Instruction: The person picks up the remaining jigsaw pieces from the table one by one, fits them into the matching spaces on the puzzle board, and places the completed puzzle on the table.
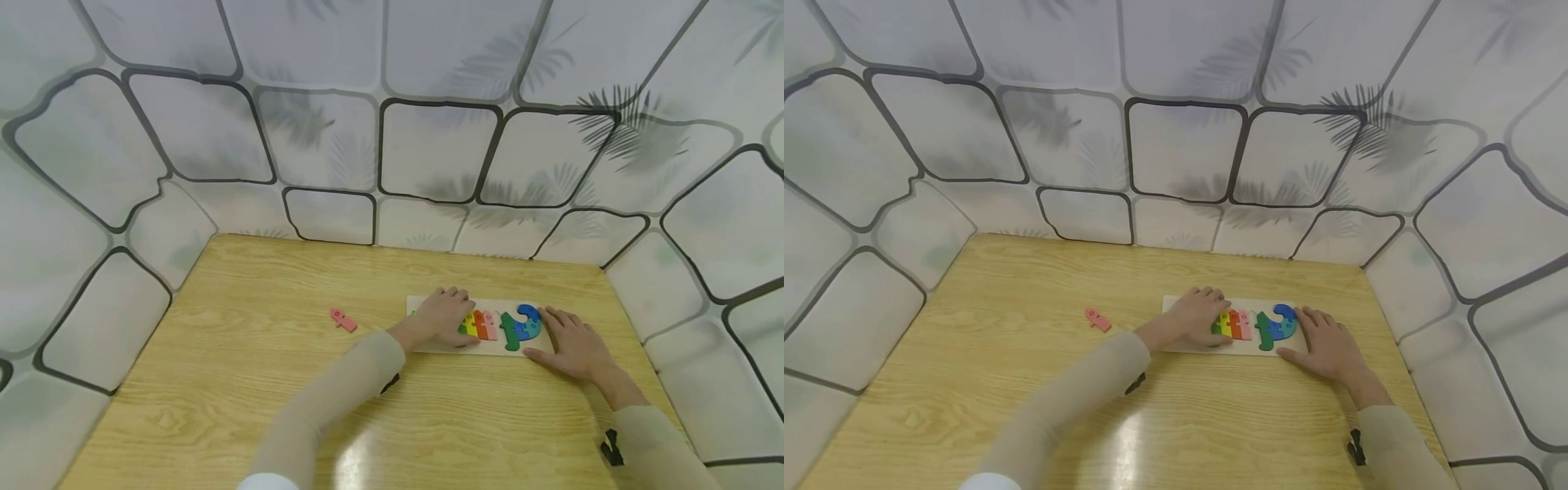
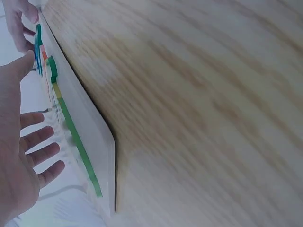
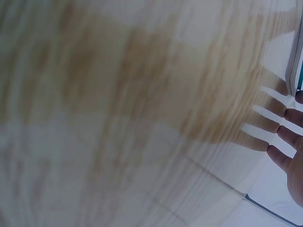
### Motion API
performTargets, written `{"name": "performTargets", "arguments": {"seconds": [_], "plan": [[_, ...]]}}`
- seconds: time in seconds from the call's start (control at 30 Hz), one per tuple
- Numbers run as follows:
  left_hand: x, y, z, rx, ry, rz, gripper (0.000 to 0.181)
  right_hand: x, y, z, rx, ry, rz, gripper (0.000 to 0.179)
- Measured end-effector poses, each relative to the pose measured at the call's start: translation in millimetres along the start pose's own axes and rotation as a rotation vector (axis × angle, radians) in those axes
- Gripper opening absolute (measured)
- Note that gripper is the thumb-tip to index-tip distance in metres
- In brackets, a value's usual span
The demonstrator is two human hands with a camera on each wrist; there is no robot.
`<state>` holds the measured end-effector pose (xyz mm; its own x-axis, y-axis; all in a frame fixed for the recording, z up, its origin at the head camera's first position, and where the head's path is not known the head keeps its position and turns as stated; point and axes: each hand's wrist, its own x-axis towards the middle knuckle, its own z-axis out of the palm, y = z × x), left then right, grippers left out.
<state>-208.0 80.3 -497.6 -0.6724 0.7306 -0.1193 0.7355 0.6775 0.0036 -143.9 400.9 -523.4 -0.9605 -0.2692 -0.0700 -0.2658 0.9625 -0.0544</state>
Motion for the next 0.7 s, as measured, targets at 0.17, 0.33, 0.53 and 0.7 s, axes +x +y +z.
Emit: {"name": "performTargets", "arguments": {"seconds": [0.17, 0.33, 0.53, 0.7], "plan": [[-5.8, -7.8, 0.0, 0.001, -0.017, -0.018, 0.085, -0.2, -0.2, -0.3, -0.001, 0.008, -0.005, 0.106], [-13.8, -16.1, -0.4, -0.011, -0.020, -0.017, 0.088, -0.2, -0.8, -1.9, 0.000, 0.008, -0.008, 0.106], [-24.9, -26.0, -0.2, -0.030, -0.016, -0.033, 0.093, 0.5, -0.2, -1.6, -0.005, 0.002, -0.004, 0.106], [-35.5, -34.8, -0.3, -0.027, 0.009, -0.038, 0.090, 0.5, -1.2, -2.9, -0.005, -0.001, -0.007, 0.106]]}}
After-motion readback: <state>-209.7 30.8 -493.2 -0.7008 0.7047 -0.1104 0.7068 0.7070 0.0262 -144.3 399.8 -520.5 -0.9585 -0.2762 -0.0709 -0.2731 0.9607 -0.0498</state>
